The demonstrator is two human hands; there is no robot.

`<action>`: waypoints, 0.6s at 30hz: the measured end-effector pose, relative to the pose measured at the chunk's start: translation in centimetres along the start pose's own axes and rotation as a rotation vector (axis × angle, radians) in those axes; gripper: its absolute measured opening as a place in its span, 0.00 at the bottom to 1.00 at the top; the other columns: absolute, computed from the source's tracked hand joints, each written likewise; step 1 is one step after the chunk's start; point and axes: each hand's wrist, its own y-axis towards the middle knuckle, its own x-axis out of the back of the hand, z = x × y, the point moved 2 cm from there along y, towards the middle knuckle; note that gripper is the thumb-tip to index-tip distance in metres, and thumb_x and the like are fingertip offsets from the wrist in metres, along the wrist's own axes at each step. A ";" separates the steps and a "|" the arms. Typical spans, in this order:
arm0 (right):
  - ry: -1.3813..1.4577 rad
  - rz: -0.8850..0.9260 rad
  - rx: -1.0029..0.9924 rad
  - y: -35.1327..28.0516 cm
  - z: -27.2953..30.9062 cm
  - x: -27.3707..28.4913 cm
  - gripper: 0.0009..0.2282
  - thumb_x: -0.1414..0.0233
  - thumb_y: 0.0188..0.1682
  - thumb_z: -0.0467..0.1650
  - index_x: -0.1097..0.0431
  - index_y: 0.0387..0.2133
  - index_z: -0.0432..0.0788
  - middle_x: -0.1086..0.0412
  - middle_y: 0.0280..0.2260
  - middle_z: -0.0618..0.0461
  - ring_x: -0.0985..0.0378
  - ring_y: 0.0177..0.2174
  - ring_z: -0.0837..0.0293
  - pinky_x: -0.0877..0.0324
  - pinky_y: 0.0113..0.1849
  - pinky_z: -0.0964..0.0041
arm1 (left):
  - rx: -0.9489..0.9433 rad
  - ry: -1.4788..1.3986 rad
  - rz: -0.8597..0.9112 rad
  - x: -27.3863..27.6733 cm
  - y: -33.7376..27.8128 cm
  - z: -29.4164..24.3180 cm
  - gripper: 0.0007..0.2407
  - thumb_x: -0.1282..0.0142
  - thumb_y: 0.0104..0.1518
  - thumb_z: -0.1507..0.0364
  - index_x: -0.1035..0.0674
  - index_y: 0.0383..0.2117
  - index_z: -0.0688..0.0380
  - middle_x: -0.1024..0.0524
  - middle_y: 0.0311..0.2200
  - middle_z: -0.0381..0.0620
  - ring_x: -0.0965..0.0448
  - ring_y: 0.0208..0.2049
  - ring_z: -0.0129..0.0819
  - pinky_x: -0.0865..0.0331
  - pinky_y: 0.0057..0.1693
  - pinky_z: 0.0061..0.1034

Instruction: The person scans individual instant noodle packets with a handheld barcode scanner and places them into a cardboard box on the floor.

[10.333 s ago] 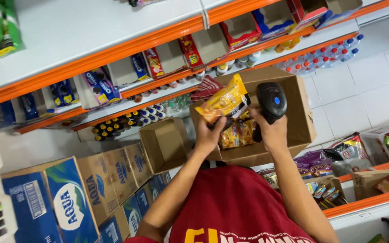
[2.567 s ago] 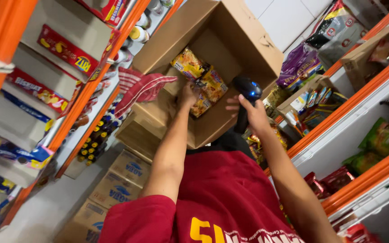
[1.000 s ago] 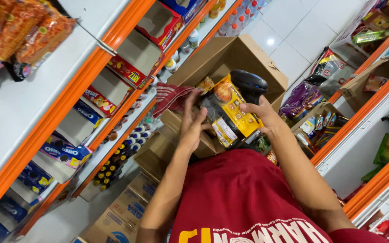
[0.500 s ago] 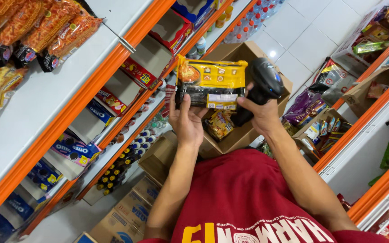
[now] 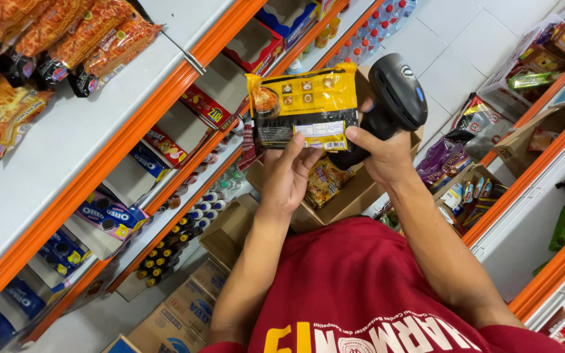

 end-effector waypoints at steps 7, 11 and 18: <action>-0.267 0.015 -0.079 -0.2 1.4 -1.6 0.22 0.35 0.39 0.20 0.35 0.46 0.40 0.33 0.37 0.59 0.26 0.35 0.64 0.25 0.36 0.66 | -0.121 0.109 -0.054 -0.3 -0.3 -1.5 0.11 0.42 0.65 0.76 0.23 0.49 0.69 0.20 0.47 0.51 0.17 0.46 0.33 0.20 0.52 0.28; -0.335 0.057 -0.051 -0.3 1.1 -1.9 0.19 0.35 0.43 0.20 0.35 0.45 0.38 0.33 0.32 0.56 0.27 0.32 0.62 0.27 0.35 0.67 | -0.145 0.140 -0.078 -0.1 0.0 -2.4 0.10 0.42 0.63 0.78 0.22 0.49 0.68 0.20 0.45 0.51 0.16 0.43 0.34 0.19 0.49 0.29; -0.172 -0.016 -0.075 -0.8 1.3 -2.6 0.10 0.43 0.52 0.24 0.33 0.45 0.37 0.28 0.33 0.53 0.21 0.29 0.60 0.26 0.33 0.66 | -0.208 0.107 -0.092 0.5 0.8 -2.8 0.09 0.43 0.63 0.80 0.22 0.48 0.69 0.19 0.46 0.53 0.16 0.45 0.38 0.18 0.52 0.34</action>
